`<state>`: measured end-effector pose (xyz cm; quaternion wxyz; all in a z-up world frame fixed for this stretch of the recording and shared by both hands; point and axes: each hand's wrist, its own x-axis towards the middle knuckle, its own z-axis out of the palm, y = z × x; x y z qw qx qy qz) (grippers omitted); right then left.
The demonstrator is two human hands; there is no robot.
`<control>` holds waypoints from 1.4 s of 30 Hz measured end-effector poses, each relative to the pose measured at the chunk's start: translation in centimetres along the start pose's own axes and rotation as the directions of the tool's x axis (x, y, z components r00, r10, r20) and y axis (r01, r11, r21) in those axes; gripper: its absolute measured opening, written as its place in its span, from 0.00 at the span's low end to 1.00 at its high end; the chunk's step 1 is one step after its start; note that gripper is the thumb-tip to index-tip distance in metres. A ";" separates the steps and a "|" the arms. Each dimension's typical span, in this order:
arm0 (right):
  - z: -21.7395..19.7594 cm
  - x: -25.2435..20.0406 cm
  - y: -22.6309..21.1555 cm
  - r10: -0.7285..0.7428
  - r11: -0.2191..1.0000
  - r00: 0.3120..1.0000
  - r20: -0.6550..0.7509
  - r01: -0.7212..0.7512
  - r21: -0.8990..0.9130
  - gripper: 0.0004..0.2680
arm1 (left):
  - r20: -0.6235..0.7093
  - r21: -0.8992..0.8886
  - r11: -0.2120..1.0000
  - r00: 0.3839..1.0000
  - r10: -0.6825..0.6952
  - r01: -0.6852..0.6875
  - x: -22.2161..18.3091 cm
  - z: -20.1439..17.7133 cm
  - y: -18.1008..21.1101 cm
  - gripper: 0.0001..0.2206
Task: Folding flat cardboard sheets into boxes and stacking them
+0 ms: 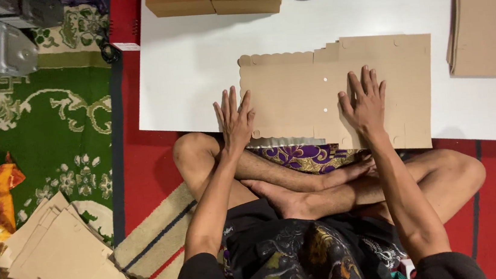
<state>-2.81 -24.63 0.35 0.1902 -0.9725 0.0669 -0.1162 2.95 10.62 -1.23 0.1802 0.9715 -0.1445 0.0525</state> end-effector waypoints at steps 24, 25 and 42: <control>2.7 0.0 -7.8 -0.015 1.000 0.998 0.060 0.015 0.009 0.31 | -0.192 -0.162 0.987 0.980 -0.046 0.014 0.4 0.0 0.0 0.34; 2.7 -0.1 -7.8 -0.014 1.000 0.998 0.058 0.014 0.010 0.31 | -0.193 -0.160 0.987 0.980 -0.044 0.012 0.4 0.0 0.0 0.34; 2.3 -0.7 -7.8 -0.014 1.000 0.996 0.093 0.013 0.018 0.30 | -0.179 -0.180 0.984 0.983 -0.042 0.009 0.1 0.9 -0.9 0.26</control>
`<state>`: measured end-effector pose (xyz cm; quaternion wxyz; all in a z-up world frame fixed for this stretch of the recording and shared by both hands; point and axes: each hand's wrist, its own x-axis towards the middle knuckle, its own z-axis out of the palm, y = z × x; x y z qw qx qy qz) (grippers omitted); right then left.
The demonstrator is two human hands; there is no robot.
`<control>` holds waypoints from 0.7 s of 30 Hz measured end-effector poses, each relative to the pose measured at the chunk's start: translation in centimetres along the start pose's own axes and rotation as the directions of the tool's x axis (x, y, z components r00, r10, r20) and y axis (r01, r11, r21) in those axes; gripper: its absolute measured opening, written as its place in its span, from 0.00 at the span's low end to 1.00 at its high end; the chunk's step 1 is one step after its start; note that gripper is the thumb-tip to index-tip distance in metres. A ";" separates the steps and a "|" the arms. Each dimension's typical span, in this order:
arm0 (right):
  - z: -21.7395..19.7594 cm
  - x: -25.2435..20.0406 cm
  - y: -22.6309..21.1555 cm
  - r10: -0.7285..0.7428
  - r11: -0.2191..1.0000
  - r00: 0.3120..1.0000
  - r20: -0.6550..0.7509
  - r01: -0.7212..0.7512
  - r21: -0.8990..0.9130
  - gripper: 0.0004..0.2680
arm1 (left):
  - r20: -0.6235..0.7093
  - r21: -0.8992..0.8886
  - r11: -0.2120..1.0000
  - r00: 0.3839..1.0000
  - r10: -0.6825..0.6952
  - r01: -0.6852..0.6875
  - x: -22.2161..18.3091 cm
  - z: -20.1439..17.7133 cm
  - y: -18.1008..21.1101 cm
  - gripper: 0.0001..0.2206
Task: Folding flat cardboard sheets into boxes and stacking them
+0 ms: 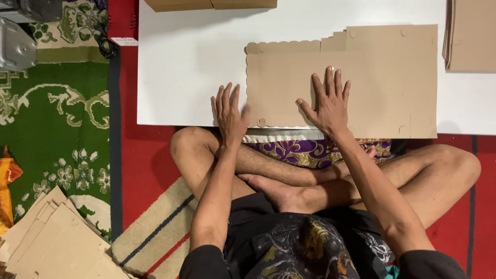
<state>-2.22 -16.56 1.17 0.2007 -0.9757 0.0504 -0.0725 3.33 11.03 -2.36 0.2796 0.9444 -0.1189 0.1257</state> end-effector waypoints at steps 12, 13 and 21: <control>0.1 0.0 0.2 -0.011 0.999 1.000 -0.021 0.012 0.035 0.30 | 0.193 0.010 0.998 0.979 0.059 -0.062 -0.2 -1.4 0.8 0.49; 0.0 0.0 0.2 -0.011 0.999 1.000 -0.022 0.012 0.036 0.30 | 0.193 0.011 0.998 0.979 0.060 -0.063 -0.1 -1.5 0.8 0.49; -0.1 -0.1 0.0 -0.042 0.999 0.999 -0.029 0.043 0.026 0.29 | 0.278 0.034 0.999 0.961 -0.001 -0.009 -0.1 -1.6 1.0 0.47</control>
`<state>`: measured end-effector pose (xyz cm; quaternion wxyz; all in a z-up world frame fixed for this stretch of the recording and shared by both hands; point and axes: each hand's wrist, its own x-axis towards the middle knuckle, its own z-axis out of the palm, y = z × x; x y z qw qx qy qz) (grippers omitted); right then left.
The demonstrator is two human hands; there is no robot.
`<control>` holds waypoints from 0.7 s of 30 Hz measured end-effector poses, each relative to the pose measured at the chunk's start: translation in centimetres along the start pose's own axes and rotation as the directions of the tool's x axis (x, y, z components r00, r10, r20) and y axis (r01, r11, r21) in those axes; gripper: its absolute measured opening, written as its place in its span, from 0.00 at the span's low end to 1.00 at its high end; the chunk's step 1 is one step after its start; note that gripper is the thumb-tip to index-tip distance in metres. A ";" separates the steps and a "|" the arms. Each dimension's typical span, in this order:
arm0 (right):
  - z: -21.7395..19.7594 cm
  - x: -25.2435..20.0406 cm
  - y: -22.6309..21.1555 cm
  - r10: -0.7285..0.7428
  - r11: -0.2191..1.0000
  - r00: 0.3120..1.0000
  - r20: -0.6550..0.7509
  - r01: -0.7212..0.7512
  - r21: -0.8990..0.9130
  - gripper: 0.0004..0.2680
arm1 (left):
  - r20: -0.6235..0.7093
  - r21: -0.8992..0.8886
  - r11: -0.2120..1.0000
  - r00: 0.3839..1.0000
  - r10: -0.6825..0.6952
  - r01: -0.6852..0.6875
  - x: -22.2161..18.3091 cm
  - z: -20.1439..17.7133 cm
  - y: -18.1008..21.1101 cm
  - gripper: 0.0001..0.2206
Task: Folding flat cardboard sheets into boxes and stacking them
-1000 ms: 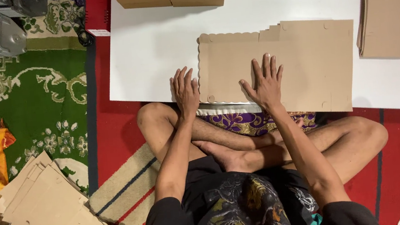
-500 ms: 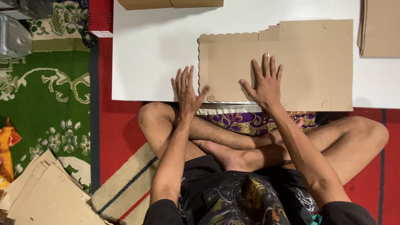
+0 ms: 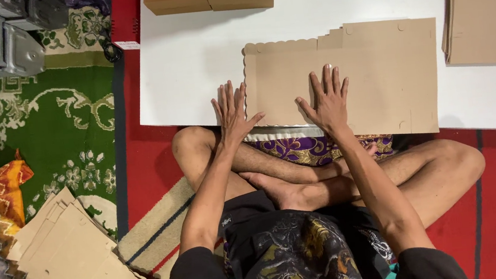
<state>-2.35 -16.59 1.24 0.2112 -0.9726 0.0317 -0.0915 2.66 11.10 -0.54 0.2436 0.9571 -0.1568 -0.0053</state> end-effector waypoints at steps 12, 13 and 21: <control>-0.3 -0.9 0.2 -0.016 1.000 0.999 0.043 0.016 -0.003 0.22 | -0.018 0.273 0.953 0.990 0.142 -0.132 4.8 2.5 9.1 0.30; -0.2 -0.8 0.2 -0.011 1.000 0.999 0.044 0.012 -0.006 0.22 | -0.015 0.270 0.953 0.989 0.145 -0.136 4.8 2.7 9.0 0.30; 0.4 -0.8 0.5 -0.031 0.999 0.999 0.023 0.032 -0.031 0.22 | -0.010 0.289 0.947 0.988 0.151 -0.142 4.4 2.5 8.5 0.31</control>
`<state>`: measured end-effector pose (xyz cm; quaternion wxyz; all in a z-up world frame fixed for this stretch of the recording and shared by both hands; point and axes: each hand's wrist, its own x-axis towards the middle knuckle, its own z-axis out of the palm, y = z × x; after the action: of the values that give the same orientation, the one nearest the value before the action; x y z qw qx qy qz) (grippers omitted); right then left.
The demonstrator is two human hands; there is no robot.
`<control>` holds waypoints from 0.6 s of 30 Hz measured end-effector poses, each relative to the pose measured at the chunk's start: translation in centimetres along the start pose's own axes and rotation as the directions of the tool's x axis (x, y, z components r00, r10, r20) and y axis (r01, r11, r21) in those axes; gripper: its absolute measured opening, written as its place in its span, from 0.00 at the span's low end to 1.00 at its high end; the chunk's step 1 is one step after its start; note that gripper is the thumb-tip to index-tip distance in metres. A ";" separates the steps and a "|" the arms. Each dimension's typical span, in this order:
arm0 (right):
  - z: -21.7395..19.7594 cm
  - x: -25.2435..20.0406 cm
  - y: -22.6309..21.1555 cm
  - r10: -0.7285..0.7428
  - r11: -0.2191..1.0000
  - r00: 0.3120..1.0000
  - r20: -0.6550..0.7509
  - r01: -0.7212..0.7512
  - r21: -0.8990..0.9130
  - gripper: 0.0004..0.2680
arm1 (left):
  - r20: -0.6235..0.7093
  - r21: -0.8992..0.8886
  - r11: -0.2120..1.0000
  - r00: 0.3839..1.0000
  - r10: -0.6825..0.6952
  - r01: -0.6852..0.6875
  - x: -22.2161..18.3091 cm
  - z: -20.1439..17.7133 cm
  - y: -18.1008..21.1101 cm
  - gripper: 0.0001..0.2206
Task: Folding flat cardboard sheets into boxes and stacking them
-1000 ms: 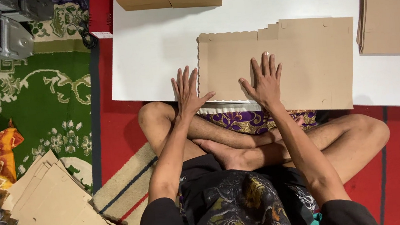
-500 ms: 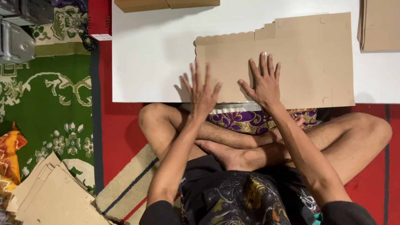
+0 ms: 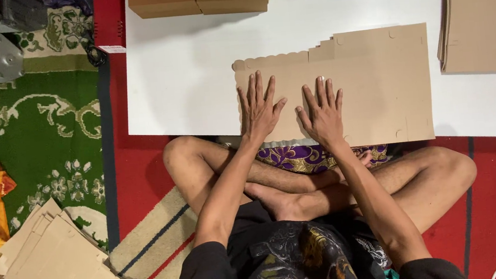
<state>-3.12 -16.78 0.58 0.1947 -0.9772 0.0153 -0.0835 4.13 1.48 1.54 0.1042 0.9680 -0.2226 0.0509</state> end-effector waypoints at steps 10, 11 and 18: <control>2.2 1.3 -1.7 0.049 0.999 0.999 -0.012 -0.049 0.004 0.21 | 0.016 0.045 0.999 1.000 0.000 -0.001 0.4 -0.8 -2.5 0.32; 2.3 1.5 -2.0 0.048 0.999 0.999 -0.015 -0.047 0.009 0.20 | 0.032 0.026 1.000 0.999 0.006 -0.007 0.2 -0.9 -3.3 0.32; 3.1 3.7 -3.4 0.091 0.996 0.995 -0.045 -0.091 0.011 0.21 | -0.031 -0.028 0.992 0.992 -0.124 0.123 0.6 -2.2 -4.2 0.32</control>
<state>1.02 -12.72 -0.35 0.2022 -0.9724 0.0639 -0.0970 6.46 5.43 2.96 0.1233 0.9775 -0.1612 0.0571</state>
